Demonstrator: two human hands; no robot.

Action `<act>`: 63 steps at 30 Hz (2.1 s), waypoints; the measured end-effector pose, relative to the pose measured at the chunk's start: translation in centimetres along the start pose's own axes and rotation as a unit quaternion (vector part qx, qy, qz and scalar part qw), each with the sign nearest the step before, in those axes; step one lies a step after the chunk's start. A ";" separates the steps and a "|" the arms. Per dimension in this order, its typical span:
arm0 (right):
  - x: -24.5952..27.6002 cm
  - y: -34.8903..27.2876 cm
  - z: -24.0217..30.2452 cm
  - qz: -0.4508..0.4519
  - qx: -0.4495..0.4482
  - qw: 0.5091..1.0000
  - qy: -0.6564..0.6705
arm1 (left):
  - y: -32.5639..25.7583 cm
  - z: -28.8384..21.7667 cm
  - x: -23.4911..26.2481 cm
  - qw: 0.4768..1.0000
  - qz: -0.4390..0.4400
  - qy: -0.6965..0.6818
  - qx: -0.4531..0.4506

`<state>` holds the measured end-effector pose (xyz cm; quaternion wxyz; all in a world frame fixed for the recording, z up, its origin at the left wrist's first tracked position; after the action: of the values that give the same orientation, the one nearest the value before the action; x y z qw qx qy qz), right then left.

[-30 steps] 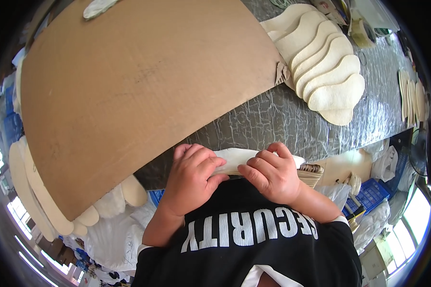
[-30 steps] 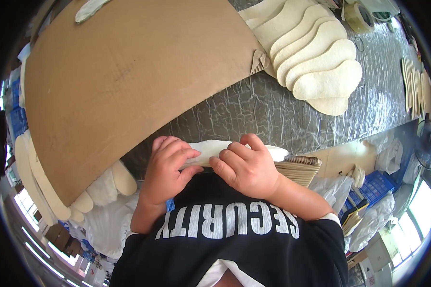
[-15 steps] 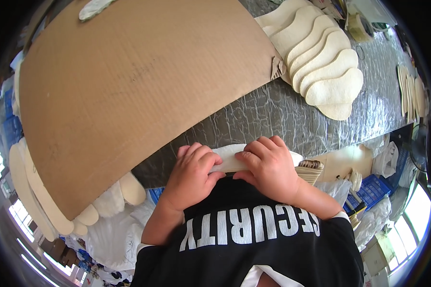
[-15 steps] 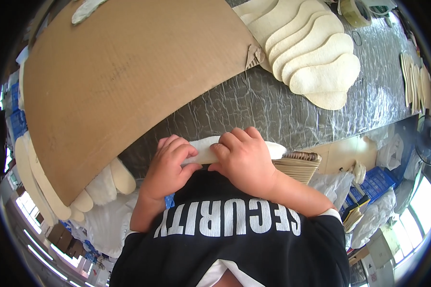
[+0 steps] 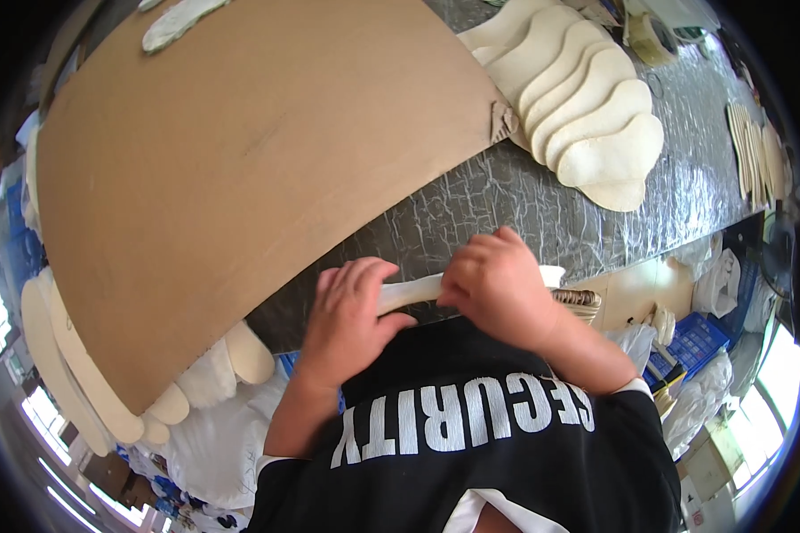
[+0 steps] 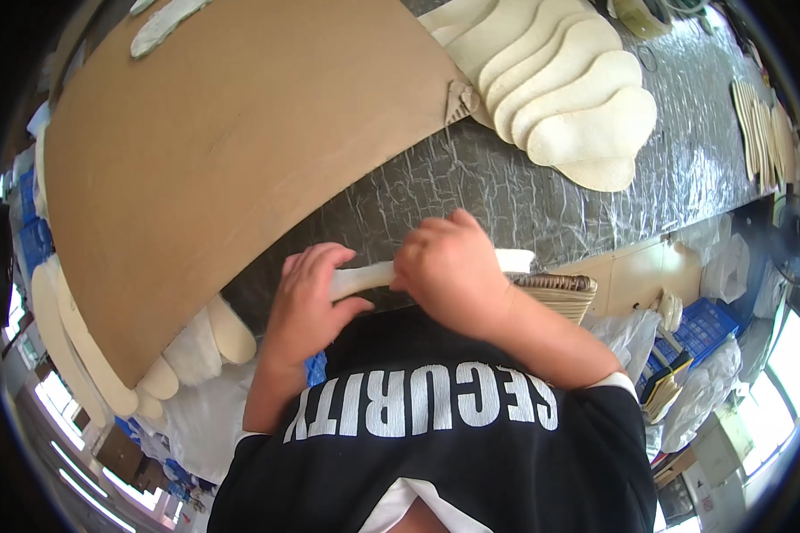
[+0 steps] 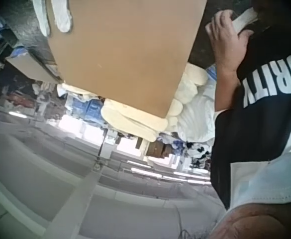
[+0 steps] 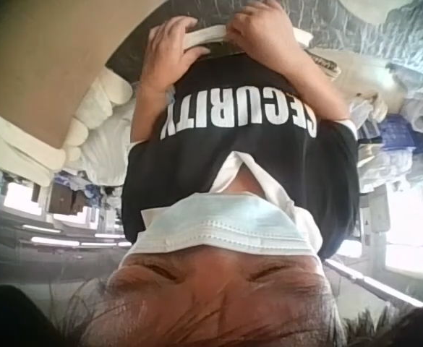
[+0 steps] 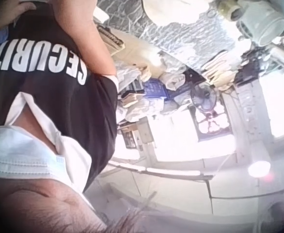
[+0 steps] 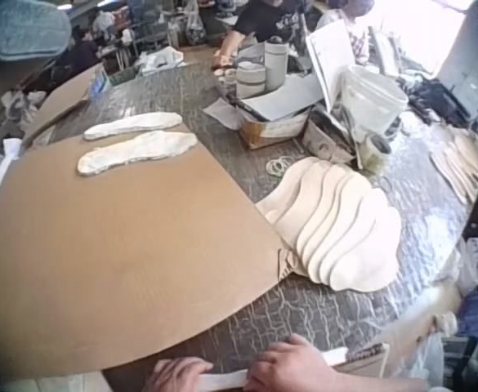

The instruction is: Checking and stacking shoe insoles in a manufacturing facility.

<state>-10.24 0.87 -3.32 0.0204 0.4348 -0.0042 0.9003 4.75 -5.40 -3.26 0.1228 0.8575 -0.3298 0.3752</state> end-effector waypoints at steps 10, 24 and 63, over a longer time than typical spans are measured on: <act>0.7 -1.2 -2.5 0.179 0.053 0.982 0.013 | -1.2 8.1 -4.6 0.739 0.182 -0.539 0.361; 1.1 -0.8 -3.6 0.292 -0.015 0.956 0.030 | -0.3 4.4 0.3 0.980 -0.018 -0.196 0.041; 2.1 -2.3 -3.4 0.034 0.044 0.996 -0.064 | 3.7 -5.1 -4.2 0.978 -0.037 0.004 -0.207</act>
<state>-14.13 3.37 -3.78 -0.0299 0.4915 0.0186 0.8702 -2.65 -3.84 -2.98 0.3127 0.8236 -0.3679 0.2977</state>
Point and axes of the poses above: each hand's wrist, its own y-axis towards the middle knuckle, its own x-axis out of the back of the hand, z = x × y, the point moved 6 cm from there along y, towards the middle knuckle, and after that the axes turned 12 degrees about -z, right-handed, at the moved point
